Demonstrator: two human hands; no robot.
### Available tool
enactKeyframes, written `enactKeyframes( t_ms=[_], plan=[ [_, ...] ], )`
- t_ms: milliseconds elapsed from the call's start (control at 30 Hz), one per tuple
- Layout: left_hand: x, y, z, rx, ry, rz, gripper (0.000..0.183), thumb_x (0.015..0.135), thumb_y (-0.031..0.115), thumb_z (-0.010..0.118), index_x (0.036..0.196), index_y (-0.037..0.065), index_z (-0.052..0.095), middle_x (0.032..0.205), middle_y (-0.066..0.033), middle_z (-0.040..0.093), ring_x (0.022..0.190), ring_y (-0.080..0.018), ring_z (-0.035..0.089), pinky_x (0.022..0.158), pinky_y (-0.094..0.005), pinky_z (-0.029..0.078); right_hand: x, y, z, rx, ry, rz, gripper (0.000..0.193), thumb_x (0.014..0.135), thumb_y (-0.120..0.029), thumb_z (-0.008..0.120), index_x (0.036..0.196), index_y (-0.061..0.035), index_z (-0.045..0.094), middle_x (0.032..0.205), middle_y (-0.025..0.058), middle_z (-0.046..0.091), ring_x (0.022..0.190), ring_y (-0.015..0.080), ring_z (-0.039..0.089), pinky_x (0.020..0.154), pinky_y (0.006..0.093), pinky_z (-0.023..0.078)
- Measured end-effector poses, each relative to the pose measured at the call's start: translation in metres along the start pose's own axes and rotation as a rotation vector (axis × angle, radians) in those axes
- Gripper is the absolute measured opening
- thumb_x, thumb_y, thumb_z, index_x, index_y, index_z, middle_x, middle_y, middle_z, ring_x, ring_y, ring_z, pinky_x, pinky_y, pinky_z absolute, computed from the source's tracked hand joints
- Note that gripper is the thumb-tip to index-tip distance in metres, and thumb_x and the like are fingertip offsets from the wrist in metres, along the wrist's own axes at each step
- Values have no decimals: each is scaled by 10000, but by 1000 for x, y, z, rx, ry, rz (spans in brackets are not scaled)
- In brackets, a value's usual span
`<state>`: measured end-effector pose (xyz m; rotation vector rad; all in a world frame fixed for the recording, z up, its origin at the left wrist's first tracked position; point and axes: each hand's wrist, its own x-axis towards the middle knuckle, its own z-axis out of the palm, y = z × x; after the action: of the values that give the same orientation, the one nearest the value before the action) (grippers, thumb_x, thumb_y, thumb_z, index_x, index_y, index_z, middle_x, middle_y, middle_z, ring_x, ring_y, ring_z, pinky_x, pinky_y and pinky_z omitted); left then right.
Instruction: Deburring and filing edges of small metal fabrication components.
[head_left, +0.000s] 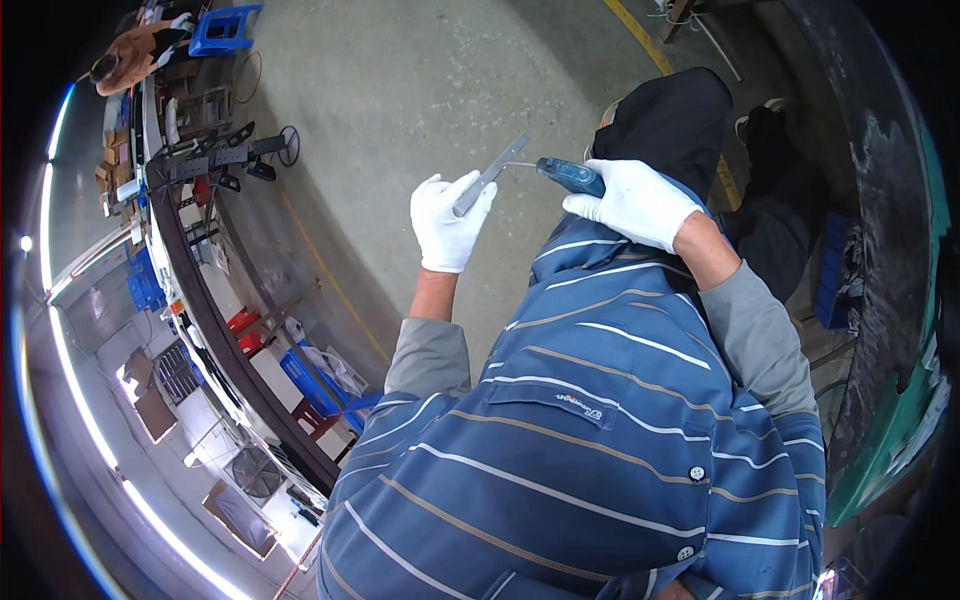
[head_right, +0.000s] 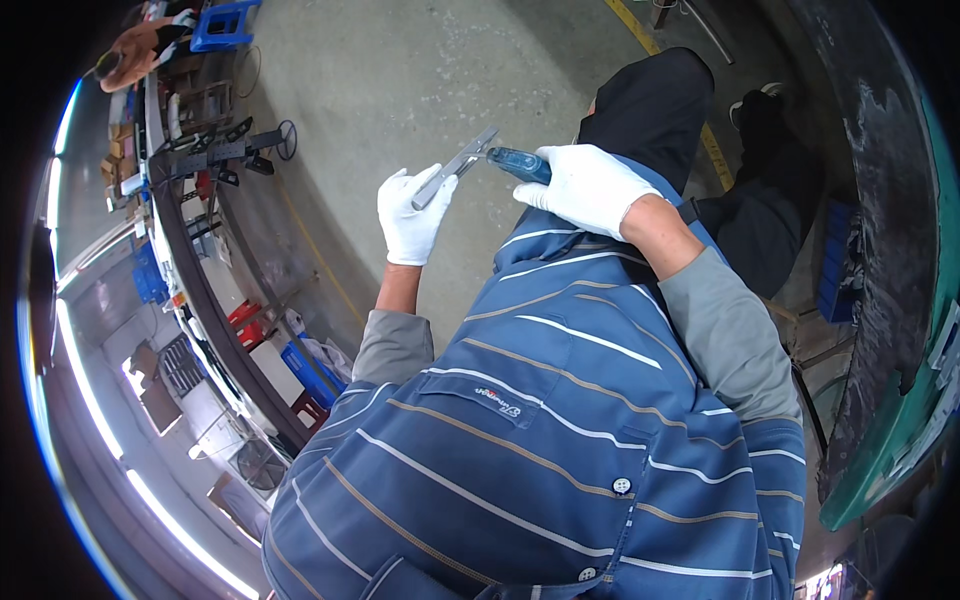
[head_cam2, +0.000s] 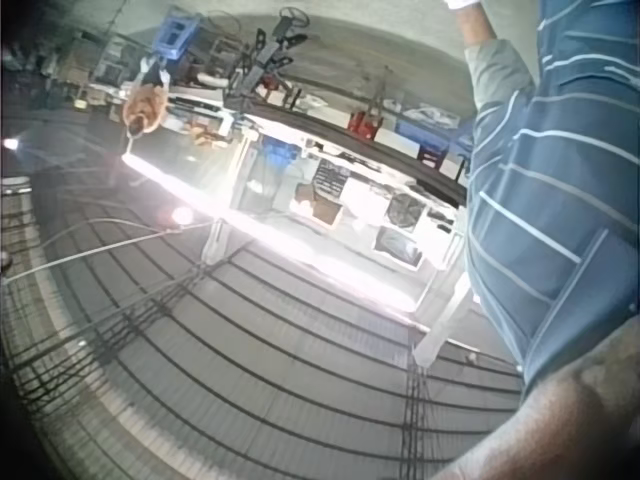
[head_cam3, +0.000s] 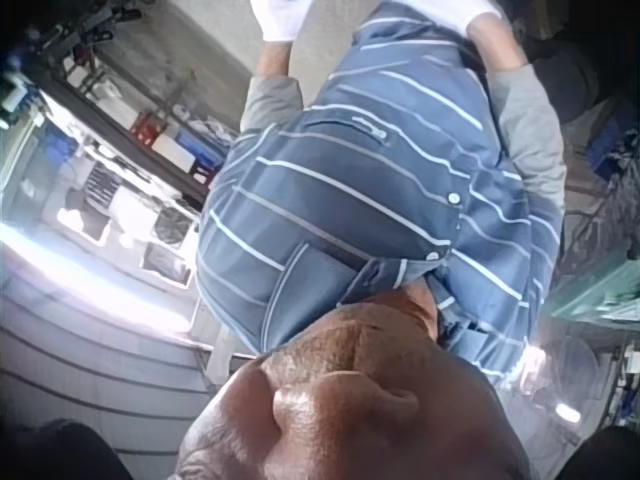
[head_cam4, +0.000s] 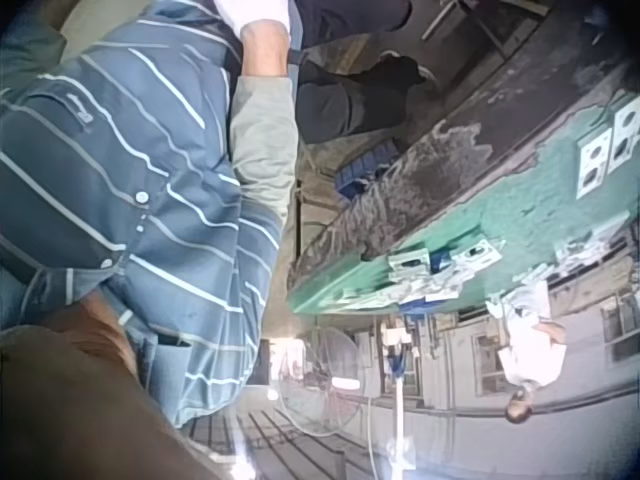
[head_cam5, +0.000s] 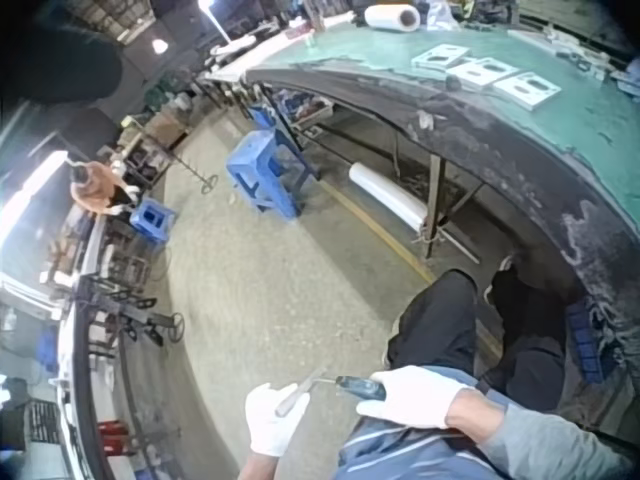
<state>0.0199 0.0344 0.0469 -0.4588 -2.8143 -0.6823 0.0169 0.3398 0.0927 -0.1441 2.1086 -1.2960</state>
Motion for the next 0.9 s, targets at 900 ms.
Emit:
enactKeyframes(
  t_ms=[900],
  plan=[
    [0,-1,-10,0,41,20,251,756,211,907,959,89,823,659,9,619,639,-193,601,972,-383,526,21,2,-7,-7,-15,123,457,1017,-414,671,1176,11,717,1016,126,717,882,244,689,902,327,541]
  ],
)
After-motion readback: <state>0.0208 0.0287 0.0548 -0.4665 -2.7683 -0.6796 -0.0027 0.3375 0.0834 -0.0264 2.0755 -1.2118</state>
